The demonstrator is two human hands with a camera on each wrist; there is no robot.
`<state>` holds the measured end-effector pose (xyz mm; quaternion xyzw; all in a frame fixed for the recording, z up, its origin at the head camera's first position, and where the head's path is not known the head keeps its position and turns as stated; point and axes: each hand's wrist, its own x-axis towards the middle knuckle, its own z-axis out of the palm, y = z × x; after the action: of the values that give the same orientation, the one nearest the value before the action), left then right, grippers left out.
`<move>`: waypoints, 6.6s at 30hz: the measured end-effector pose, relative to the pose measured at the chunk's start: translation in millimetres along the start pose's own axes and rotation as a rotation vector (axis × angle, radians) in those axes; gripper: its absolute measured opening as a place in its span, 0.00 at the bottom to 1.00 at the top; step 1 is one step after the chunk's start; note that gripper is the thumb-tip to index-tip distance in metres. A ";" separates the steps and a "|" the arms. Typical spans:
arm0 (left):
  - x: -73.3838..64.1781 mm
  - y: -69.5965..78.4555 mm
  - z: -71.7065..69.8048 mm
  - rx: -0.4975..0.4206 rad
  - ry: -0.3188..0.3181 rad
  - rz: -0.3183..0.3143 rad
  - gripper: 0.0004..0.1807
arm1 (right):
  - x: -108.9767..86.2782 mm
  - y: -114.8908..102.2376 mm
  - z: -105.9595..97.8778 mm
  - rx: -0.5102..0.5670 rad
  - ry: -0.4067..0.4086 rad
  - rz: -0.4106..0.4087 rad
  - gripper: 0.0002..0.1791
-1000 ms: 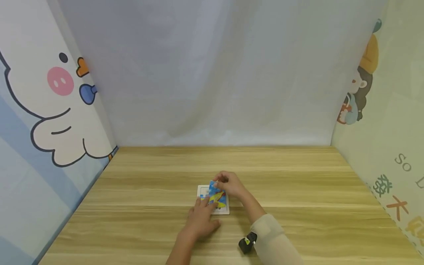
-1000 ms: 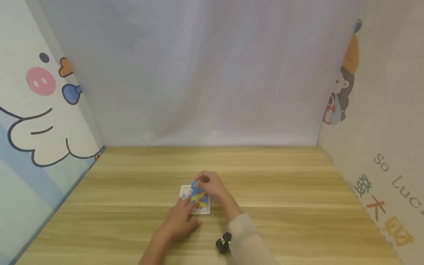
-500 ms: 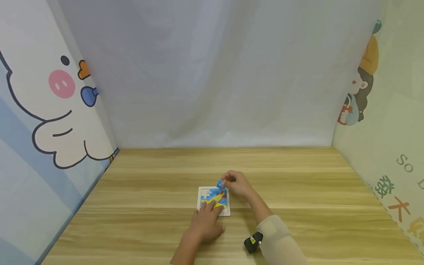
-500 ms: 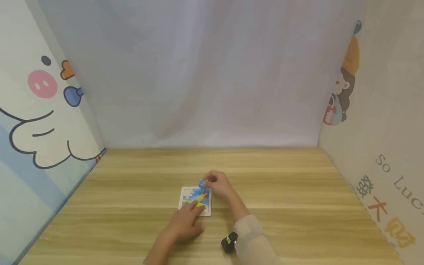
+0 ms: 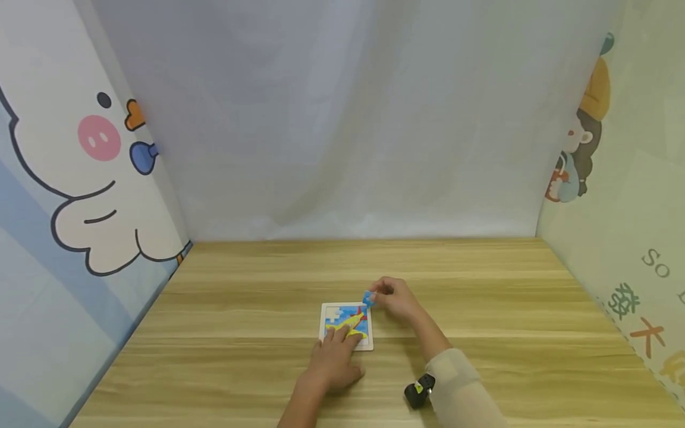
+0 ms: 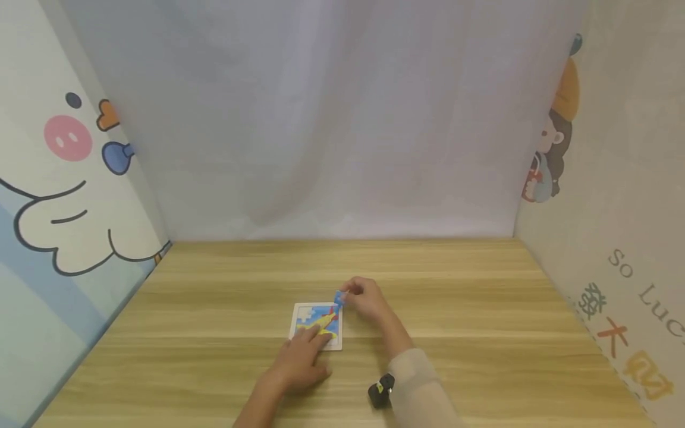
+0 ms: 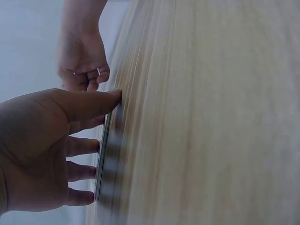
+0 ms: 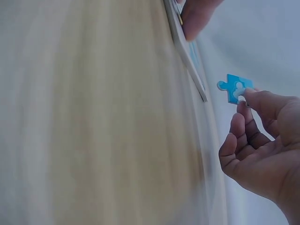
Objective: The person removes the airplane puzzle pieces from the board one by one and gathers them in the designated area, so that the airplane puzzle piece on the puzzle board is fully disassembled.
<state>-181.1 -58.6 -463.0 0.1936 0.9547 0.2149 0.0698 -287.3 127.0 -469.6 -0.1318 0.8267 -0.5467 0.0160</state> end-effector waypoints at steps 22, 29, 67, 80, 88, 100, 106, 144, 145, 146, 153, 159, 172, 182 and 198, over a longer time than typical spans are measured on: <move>-1.1 -2.4 4.3 0.003 -0.003 -0.002 0.32 | 13.0 19.6 -18.5 -0.137 0.031 0.122 0.05; -0.9 -1.0 1.9 -0.007 -0.003 -0.010 0.31 | 18.1 21.7 -16.1 -0.210 0.056 0.157 0.05; 3.5 -3.1 4.3 0.001 0.024 0.011 0.33 | 0.1 -3.5 3.9 -0.176 0.028 0.011 0.12; 5.6 0.5 0.3 0.007 -0.029 -0.023 0.35 | 2.3 -14.1 19.4 -0.193 -0.030 -0.068 0.12; 8.2 2.4 2.5 -0.018 -0.052 -0.027 0.35 | 6.6 -11.3 26.3 -0.175 -0.088 -0.074 0.10; 5.9 5.0 0.8 -0.025 -0.062 -0.034 0.35 | 10.2 -10.3 37.1 -0.180 -0.214 -0.003 0.11; 5.9 3.7 0.7 0.003 -0.052 -0.022 0.35 | 14.3 -8.7 40.9 -0.238 -0.234 0.032 0.13; 7.7 3.5 -0.3 0.028 -0.027 -0.015 0.35 | 18.7 -17.0 45.5 -0.297 -0.271 0.068 0.10; 8.0 3.2 0.2 0.030 -0.027 -0.015 0.35 | 18.9 -16.9 45.5 -0.296 -0.272 0.066 0.10; 8.4 2.8 0.6 0.031 -0.027 -0.016 0.35 | 19.0 -16.7 45.5 -0.295 -0.273 0.064 0.10; 9.1 1.7 1.5 0.027 -0.029 -0.014 0.35 | 19.0 -13.2 47.3 -0.267 -0.259 0.076 0.10; 8.5 1.4 1.3 0.023 -0.031 -0.013 0.35 | 18.4 -13.1 50.4 -0.279 -0.244 0.072 0.11; 9.2 1.8 2.2 0.021 -0.026 -0.009 0.35 | 16.6 -17.0 51.1 -0.323 -0.247 0.048 0.13; 8.1 1.7 0.5 0.018 -0.029 -0.017 0.35 | 14.8 -17.3 50.9 -0.294 -0.235 0.035 0.12; 6.5 2.5 0.4 0.016 -0.021 -0.010 0.35 | 19.0 -18.8 53.8 -0.299 -0.206 0.093 0.07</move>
<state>-186.1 -53.8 -462.6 0.1918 0.9565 0.2049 0.0795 -292.7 67.3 -471.8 -0.1495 0.8979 -0.4003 0.1061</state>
